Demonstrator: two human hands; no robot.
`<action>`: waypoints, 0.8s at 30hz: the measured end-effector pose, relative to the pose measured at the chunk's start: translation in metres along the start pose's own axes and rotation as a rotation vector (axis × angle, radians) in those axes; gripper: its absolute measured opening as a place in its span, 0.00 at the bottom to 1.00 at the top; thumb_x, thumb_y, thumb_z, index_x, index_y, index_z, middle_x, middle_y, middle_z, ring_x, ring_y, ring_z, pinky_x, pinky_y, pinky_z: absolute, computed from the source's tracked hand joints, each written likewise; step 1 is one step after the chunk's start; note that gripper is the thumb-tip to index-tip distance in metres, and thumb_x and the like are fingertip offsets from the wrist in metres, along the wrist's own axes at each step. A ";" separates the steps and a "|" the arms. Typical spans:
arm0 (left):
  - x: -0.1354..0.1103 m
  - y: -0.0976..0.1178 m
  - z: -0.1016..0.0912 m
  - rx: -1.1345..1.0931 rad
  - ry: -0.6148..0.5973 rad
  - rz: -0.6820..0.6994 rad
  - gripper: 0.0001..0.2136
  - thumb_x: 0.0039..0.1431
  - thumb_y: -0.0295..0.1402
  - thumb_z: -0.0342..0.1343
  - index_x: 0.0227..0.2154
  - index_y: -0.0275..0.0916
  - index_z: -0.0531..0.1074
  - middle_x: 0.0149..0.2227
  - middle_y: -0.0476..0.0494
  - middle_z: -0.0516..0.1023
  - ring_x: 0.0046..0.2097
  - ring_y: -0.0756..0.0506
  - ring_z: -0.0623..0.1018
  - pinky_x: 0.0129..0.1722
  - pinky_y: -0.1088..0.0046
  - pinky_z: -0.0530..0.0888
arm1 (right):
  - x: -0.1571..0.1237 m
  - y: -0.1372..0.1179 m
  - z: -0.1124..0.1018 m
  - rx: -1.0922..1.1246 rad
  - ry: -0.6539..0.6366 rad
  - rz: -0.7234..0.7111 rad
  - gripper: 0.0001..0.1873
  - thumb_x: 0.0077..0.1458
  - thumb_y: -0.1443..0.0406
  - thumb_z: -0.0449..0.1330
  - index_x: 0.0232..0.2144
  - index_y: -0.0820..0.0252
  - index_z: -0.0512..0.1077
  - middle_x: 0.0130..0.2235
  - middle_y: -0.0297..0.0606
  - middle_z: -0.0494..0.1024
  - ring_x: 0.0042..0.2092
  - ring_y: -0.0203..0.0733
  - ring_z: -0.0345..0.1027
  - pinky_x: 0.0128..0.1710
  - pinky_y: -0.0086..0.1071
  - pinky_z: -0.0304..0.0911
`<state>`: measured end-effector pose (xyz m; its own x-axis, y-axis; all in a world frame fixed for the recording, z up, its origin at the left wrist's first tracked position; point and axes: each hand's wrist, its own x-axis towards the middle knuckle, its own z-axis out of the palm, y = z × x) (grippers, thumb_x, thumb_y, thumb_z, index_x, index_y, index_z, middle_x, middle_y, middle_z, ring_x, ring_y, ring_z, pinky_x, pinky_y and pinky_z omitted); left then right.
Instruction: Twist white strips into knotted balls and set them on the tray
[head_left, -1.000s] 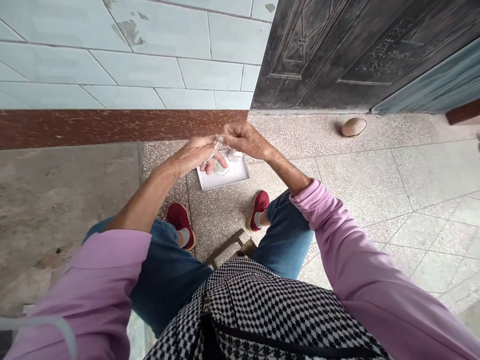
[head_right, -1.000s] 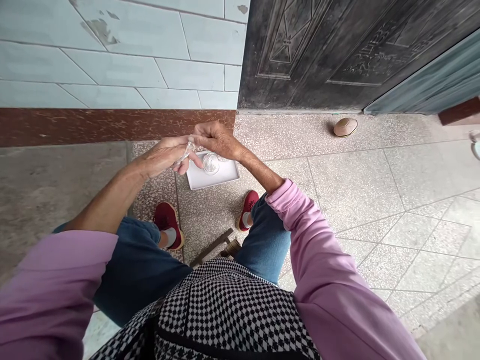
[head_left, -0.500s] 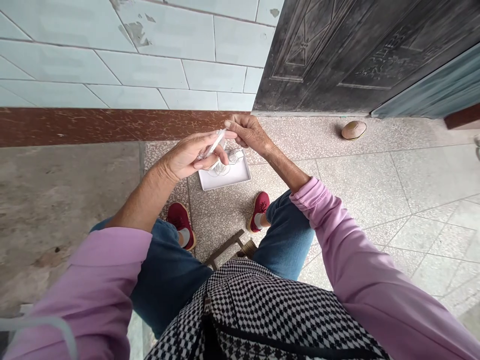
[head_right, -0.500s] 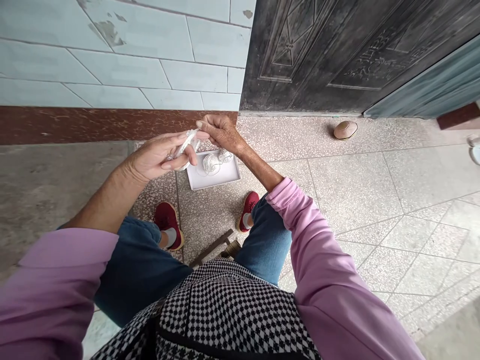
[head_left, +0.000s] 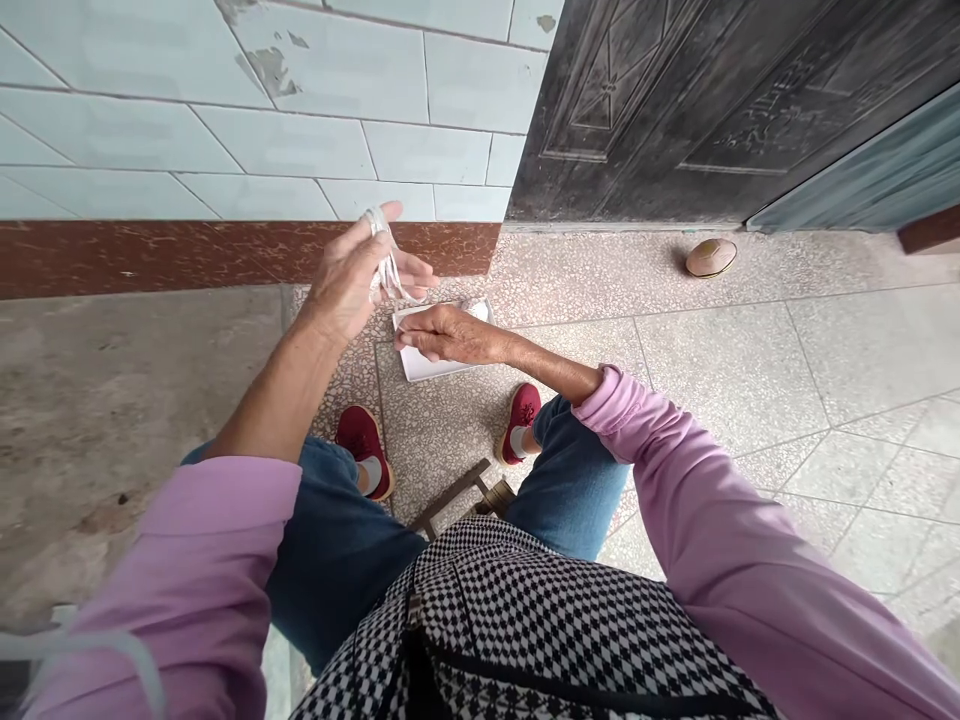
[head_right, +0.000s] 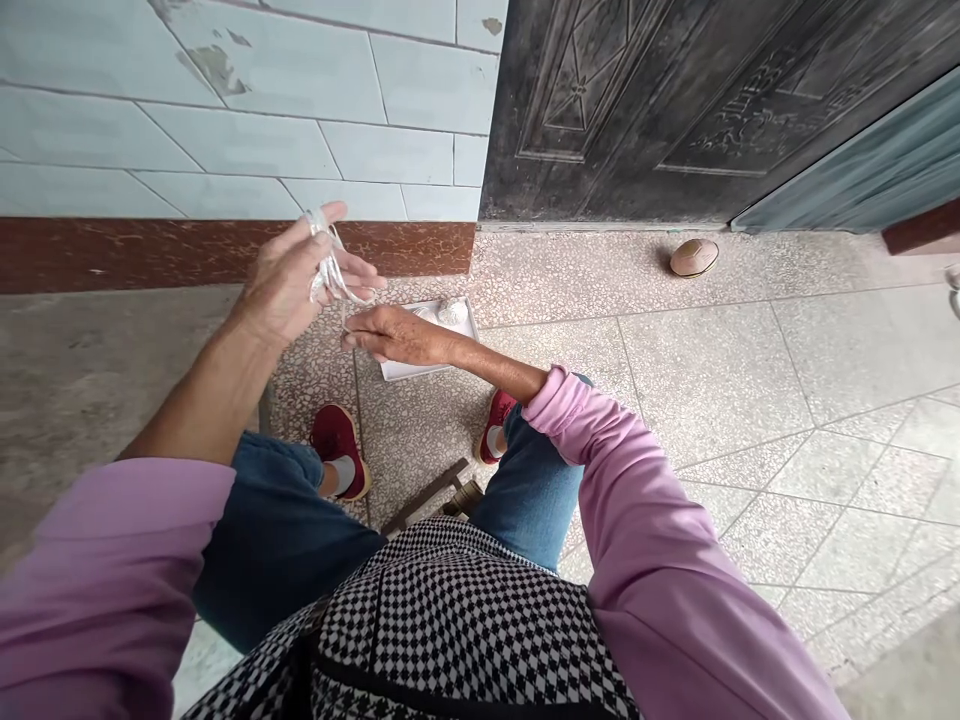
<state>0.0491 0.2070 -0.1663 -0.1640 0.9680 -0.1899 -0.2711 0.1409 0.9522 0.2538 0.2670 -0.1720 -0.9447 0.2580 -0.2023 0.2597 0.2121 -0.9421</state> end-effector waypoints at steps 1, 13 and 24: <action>-0.001 -0.003 -0.001 0.059 -0.005 0.009 0.39 0.86 0.42 0.66 0.91 0.38 0.61 0.38 0.50 0.92 0.42 0.41 0.87 0.47 0.63 0.80 | -0.003 0.000 -0.001 0.004 -0.041 -0.029 0.15 0.93 0.74 0.60 0.49 0.65 0.84 0.30 0.27 0.71 0.33 0.36 0.63 0.39 0.30 0.59; -0.008 -0.005 0.013 0.302 -0.349 -0.072 0.31 0.89 0.51 0.63 0.77 0.30 0.81 0.32 0.41 0.89 0.25 0.49 0.53 0.30 0.62 0.49 | -0.010 0.019 -0.086 0.047 0.515 -0.089 0.28 0.93 0.52 0.67 0.35 0.49 0.66 0.28 0.27 0.59 0.35 0.41 0.54 0.35 0.35 0.57; -0.004 0.016 0.008 -0.039 -0.159 -0.049 0.31 0.80 0.45 0.68 0.78 0.36 0.83 0.32 0.50 0.87 0.24 0.48 0.49 0.27 0.62 0.49 | 0.019 0.032 -0.060 -0.105 0.384 -0.024 0.23 0.95 0.62 0.63 0.39 0.56 0.76 0.28 0.28 0.68 0.36 0.38 0.63 0.42 0.37 0.64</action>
<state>0.0531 0.2067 -0.1489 0.0012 0.9813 -0.1924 -0.3125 0.1831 0.9321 0.2564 0.3353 -0.1896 -0.8123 0.5813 -0.0470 0.2765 0.3129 -0.9087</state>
